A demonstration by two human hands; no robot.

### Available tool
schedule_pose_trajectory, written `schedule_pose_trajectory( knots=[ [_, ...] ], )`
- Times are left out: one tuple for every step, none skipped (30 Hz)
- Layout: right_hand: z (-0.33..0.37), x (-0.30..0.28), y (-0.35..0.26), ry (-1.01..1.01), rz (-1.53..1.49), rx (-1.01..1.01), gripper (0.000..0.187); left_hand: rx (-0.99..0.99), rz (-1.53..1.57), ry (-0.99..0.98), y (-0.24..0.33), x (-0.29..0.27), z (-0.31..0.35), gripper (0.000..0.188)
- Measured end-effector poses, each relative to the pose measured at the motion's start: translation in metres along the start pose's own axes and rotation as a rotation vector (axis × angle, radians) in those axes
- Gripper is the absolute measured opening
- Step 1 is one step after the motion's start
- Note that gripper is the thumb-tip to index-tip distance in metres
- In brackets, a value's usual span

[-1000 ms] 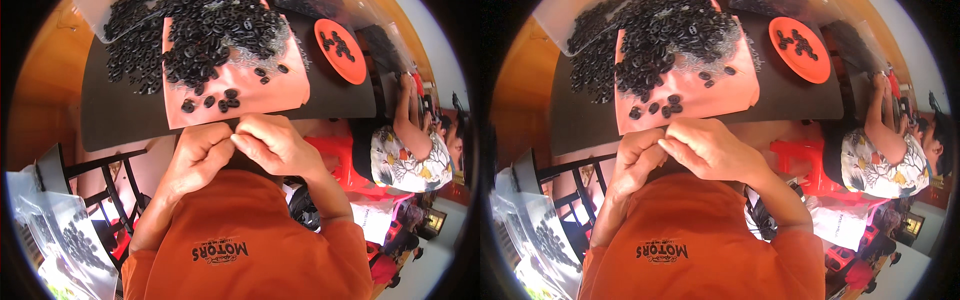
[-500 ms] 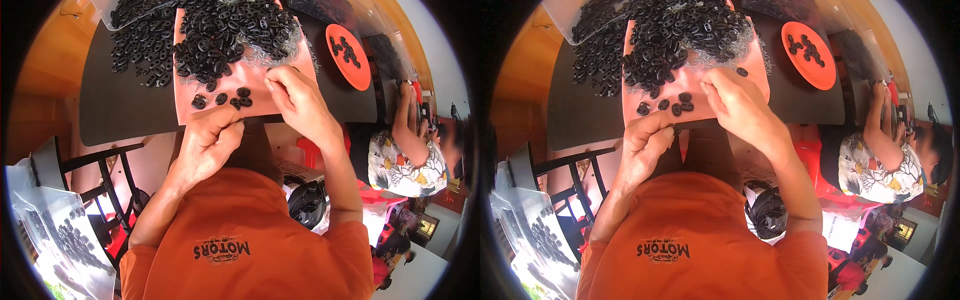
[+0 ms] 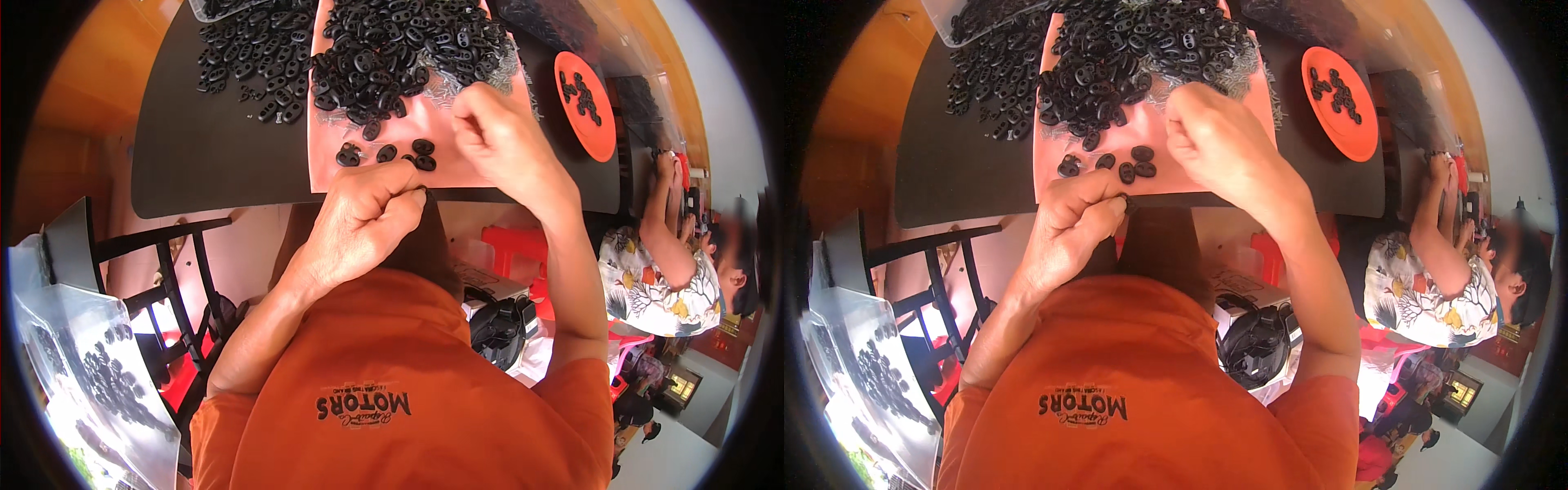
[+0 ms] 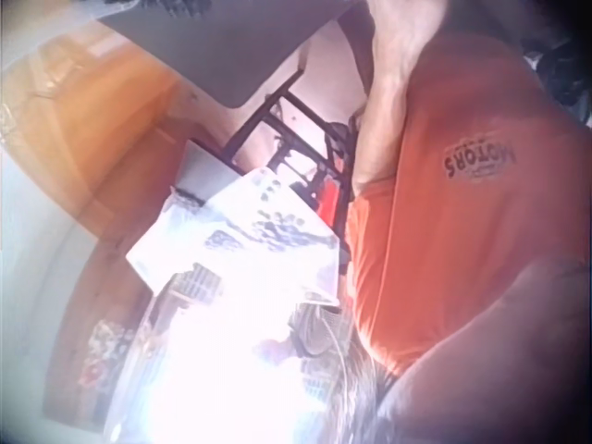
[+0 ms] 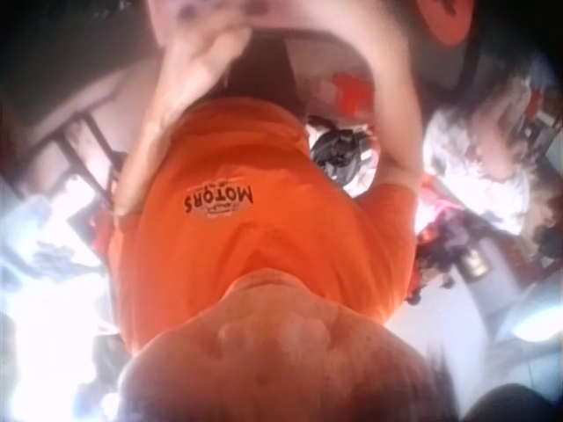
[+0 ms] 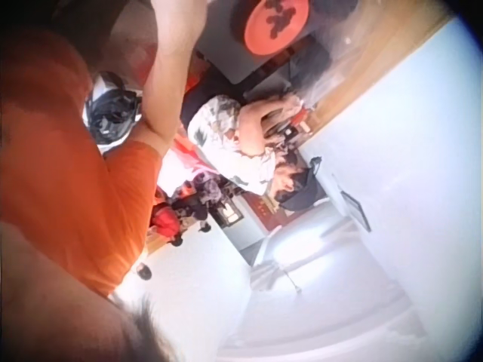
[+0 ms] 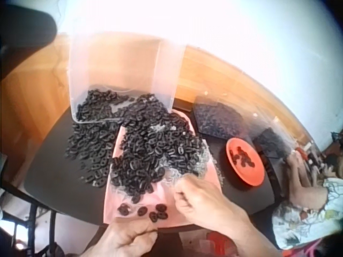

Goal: The person sits at a table and repeatedly picks up small black plastic components and metal screws. They insert the screws into the plastic parts by hand, assembling them one by one. The assembled units are placed on a pink mat on the table.

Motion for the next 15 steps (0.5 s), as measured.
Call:
schedule_pose_trajectory(
  knots=[
    [0.001,-0.003,-0.001,-0.014,-0.096,0.04,0.013,-0.008,0.016,0.006,-0.001,-0.001,0.0,0.011],
    [0.004,-0.005,-0.002,-0.028,-0.193,0.08,0.014,-0.016,0.032,0.011,-0.003,-0.001,0.001,0.011],
    [0.007,-0.006,-0.002,-0.04,-0.285,0.124,0.015,-0.022,0.058,0.02,-0.004,-0.001,0.001,0.012],
    [0.01,-0.003,-0.002,-0.023,-0.373,0.125,0.014,-0.028,0.085,0.029,-0.005,-0.001,0.001,0.013],
    [0.011,-0.004,-0.005,0.001,-0.417,0.141,0.017,-0.034,0.111,0.038,-0.005,-0.001,0.001,0.013],
    [0.012,-0.006,-0.01,0.025,-0.462,0.158,0.02,-0.059,0.125,0.035,-0.006,-0.001,0.001,0.013],
    [0.013,-0.008,-0.013,0.05,-0.507,0.175,0.023,-0.084,0.138,0.032,-0.005,-0.001,0.0,0.013],
    [0.013,-0.012,-0.018,0.065,-0.48,0.127,0.022,-0.109,0.152,0.028,-0.004,-0.001,0.0,0.014],
    [0.013,-0.014,-0.023,0.08,-0.455,0.074,0.021,-0.127,0.178,0.038,-0.003,-0.001,0.0,0.014],
    [0.014,-0.018,-0.029,0.096,-0.429,0.023,0.02,-0.145,0.204,0.048,-0.002,-0.001,0.0,0.014],
    [0.015,-0.016,-0.028,0.07,-0.507,0.063,0.016,-0.163,0.23,0.058,-0.002,-0.001,0.0,0.015],
    [0.018,-0.016,-0.03,0.043,-0.581,0.105,0.012,-0.15,0.241,0.055,-0.002,-0.001,-0.001,0.015],
    [0.02,-0.014,-0.03,0.016,-0.655,0.148,0.008,-0.137,0.251,0.051,-0.003,-0.001,-0.001,0.014],
    [0.024,-0.013,-0.027,-0.001,-0.71,0.184,0.005,-0.125,0.261,0.048,-0.004,-0.001,-0.002,0.014],
    [0.028,-0.011,-0.023,-0.017,-0.767,0.221,0.002,-0.124,0.254,0.041,-0.005,-0.001,-0.002,0.014]
  ],
)
Point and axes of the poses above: each hand's wrist, its own z-axis away from the middle knuckle, its own x-axis out of the palm, y = z × x, the point moved 9 cm from there along -z, towards the middle knuckle, and after that the axes turned 13 degrees about z, right-handed, at the moved point
